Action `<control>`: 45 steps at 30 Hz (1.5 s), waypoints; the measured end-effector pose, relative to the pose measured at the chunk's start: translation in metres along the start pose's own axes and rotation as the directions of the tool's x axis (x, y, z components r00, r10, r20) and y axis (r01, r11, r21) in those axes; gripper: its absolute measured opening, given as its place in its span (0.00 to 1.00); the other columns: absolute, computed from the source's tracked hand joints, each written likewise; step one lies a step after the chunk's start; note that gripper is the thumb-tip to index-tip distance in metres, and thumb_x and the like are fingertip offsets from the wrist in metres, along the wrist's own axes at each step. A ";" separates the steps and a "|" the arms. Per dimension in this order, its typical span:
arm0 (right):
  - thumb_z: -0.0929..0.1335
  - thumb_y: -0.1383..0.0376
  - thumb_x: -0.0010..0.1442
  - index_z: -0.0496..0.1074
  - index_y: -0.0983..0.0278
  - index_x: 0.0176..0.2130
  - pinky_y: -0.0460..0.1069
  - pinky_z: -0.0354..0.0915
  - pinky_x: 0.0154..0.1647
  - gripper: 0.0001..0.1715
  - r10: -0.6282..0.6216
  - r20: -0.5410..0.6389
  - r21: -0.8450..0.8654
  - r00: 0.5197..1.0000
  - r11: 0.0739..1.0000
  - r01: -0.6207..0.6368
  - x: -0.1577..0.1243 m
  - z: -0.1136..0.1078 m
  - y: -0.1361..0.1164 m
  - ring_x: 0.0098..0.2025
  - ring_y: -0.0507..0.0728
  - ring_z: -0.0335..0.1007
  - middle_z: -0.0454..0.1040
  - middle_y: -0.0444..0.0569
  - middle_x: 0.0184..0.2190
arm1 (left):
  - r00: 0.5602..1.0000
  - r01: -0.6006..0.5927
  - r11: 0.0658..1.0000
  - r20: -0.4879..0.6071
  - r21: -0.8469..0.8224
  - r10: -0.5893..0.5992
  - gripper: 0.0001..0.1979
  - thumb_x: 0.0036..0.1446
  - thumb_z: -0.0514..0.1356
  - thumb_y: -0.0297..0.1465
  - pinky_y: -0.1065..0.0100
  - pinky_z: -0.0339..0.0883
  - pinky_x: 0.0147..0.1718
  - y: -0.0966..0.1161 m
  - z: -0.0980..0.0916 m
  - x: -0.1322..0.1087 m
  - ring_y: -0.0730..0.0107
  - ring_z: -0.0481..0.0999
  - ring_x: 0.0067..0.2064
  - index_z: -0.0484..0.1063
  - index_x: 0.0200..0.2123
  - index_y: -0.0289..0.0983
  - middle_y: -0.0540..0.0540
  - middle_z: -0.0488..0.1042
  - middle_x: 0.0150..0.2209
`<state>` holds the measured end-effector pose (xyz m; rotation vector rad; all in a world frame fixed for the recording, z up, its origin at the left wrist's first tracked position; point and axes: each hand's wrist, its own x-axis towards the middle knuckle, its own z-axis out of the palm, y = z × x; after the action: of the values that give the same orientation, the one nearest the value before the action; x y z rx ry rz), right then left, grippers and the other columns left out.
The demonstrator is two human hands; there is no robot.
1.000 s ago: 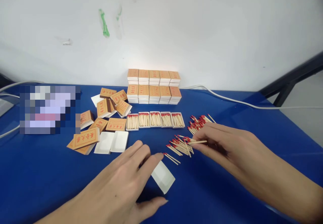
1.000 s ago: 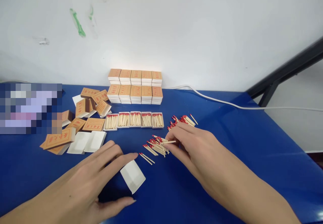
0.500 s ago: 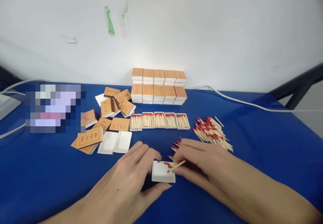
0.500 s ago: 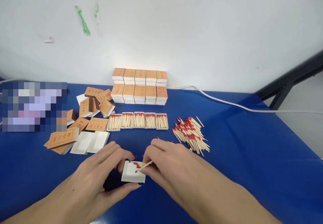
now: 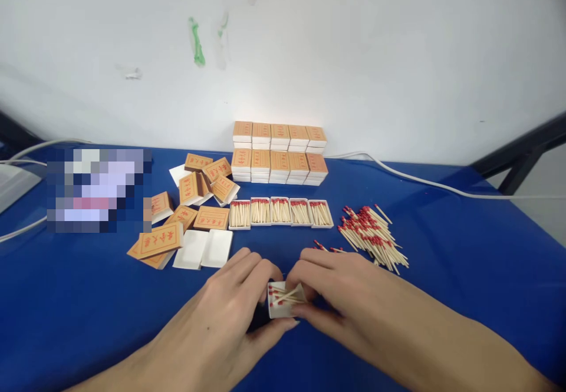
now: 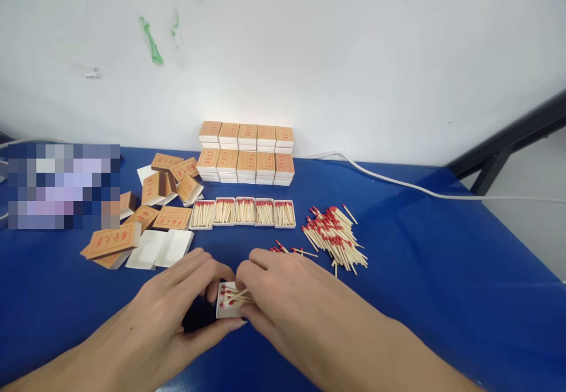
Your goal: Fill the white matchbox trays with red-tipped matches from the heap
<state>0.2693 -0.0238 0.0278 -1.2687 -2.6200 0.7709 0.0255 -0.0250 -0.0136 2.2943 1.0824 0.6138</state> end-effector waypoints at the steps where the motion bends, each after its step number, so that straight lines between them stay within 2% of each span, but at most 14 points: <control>1: 0.72 0.68 0.78 0.76 0.58 0.45 0.52 0.66 0.39 0.06 0.037 0.018 0.068 0.999 0.997 -0.038 -0.001 -0.002 0.003 0.39 0.55 0.76 0.79 0.43 0.42 | 1.000 -0.002 1.000 0.001 0.001 0.002 0.17 0.64 0.75 0.24 0.66 0.74 0.37 0.000 -0.001 0.001 0.65 0.80 0.41 0.70 0.44 0.43 0.53 0.75 0.42; 4: 0.72 0.64 0.80 0.76 0.57 0.46 0.50 0.67 0.41 0.04 0.058 0.024 0.184 0.998 0.981 -0.062 -0.003 -0.007 0.011 0.42 0.54 0.76 0.79 0.42 0.44 | 1.000 -0.001 1.000 -0.022 0.015 0.001 0.17 0.63 0.76 0.25 0.66 0.73 0.35 0.002 -0.003 0.001 0.66 0.80 0.40 0.71 0.44 0.44 0.53 0.76 0.41; 9: 0.70 0.66 0.81 0.75 0.59 0.41 0.51 0.65 0.38 0.11 0.065 0.008 0.157 0.998 0.985 -0.065 0.000 0.000 0.010 0.38 0.53 0.74 0.77 0.42 0.41 | 1.000 -0.006 1.000 -0.022 0.016 0.006 0.18 0.62 0.76 0.24 0.67 0.73 0.34 -0.001 -0.002 0.001 0.67 0.79 0.38 0.71 0.44 0.44 0.54 0.75 0.40; 13: 0.72 0.65 0.78 0.76 0.59 0.39 0.51 0.66 0.39 0.10 0.076 -0.042 0.148 0.996 0.987 -0.069 -0.001 0.004 0.008 0.36 0.53 0.74 0.76 0.42 0.38 | 1.000 -0.024 1.000 0.000 -0.007 0.024 0.14 0.68 0.73 0.27 0.67 0.74 0.36 -0.005 -0.002 0.001 0.67 0.79 0.39 0.70 0.46 0.45 0.54 0.75 0.40; 18: 0.73 0.64 0.78 0.77 0.57 0.44 0.51 0.67 0.43 0.05 0.073 0.002 0.196 0.997 0.978 -0.072 -0.006 -0.004 0.009 0.42 0.54 0.77 0.80 0.41 0.42 | 0.999 -0.043 0.999 -0.017 0.004 0.044 0.11 0.72 0.71 0.29 0.68 0.75 0.36 -0.004 -0.004 0.000 0.68 0.80 0.39 0.71 0.48 0.45 0.54 0.74 0.41; 21: 0.71 0.68 0.78 0.75 0.58 0.42 0.51 0.67 0.44 0.08 0.046 0.010 0.172 0.999 0.984 -0.047 -0.007 -0.004 0.009 0.43 0.54 0.76 0.80 0.40 0.41 | 0.998 -0.058 0.997 -0.010 0.044 0.059 0.10 0.73 0.70 0.31 0.67 0.75 0.36 -0.002 -0.002 -0.001 0.67 0.80 0.39 0.70 0.46 0.44 0.53 0.75 0.40; 26: 0.73 0.64 0.78 0.78 0.59 0.40 0.51 0.66 0.42 0.10 0.064 0.003 0.207 0.998 0.976 -0.064 -0.002 0.000 0.008 0.41 0.54 0.77 0.80 0.40 0.38 | 0.991 -0.121 0.985 -0.037 0.125 0.127 0.08 0.80 0.63 0.36 0.65 0.75 0.35 0.000 0.000 -0.003 0.65 0.79 0.38 0.68 0.45 0.43 0.52 0.75 0.39; 30: 0.71 0.57 0.81 0.82 0.56 0.46 0.52 0.67 0.46 0.10 0.040 0.008 0.242 0.999 0.969 -0.041 -0.004 -0.010 0.009 0.44 0.55 0.79 0.84 0.39 0.41 | 0.991 -0.119 0.985 -0.040 0.126 0.125 0.08 0.81 0.62 0.37 0.66 0.75 0.36 0.000 -0.003 -0.001 0.66 0.80 0.39 0.68 0.46 0.43 0.52 0.76 0.39; 34: 0.70 0.63 0.81 0.82 0.53 0.48 0.50 0.67 0.48 0.08 0.094 -0.017 0.276 0.995 0.957 -0.085 -0.010 -0.021 0.012 0.45 0.52 0.79 0.83 0.37 0.44 | 0.992 -0.107 0.988 -0.049 0.108 0.113 0.06 0.80 0.63 0.37 0.67 0.73 0.33 0.001 -0.003 -0.001 0.66 0.80 0.38 0.70 0.48 0.43 0.52 0.74 0.39; 39: 0.72 0.67 0.78 0.79 0.54 0.47 0.49 0.68 0.49 0.07 0.073 0.007 0.266 0.997 0.961 -0.072 -0.012 -0.017 0.013 0.48 0.53 0.78 0.82 0.38 0.45 | 0.994 -0.092 0.990 -0.041 0.109 0.097 0.06 0.79 0.64 0.36 0.66 0.73 0.34 0.001 -0.002 -0.002 0.66 0.80 0.38 0.70 0.47 0.43 0.52 0.74 0.39; 45: 0.71 0.62 0.81 0.81 0.53 0.48 0.49 0.69 0.49 0.06 0.062 0.014 0.348 0.998 0.935 -0.062 -0.012 -0.017 0.010 0.47 0.53 0.78 0.82 0.40 0.45 | 0.994 -0.096 0.986 -0.040 0.139 0.103 0.08 0.80 0.62 0.37 0.66 0.73 0.32 0.002 -0.003 -0.001 0.66 0.80 0.38 0.69 0.45 0.43 0.52 0.73 0.38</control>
<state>0.2894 -0.0206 0.0386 -1.2473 -2.3128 1.1845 0.0238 -0.0261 -0.0100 2.4760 1.0662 0.6532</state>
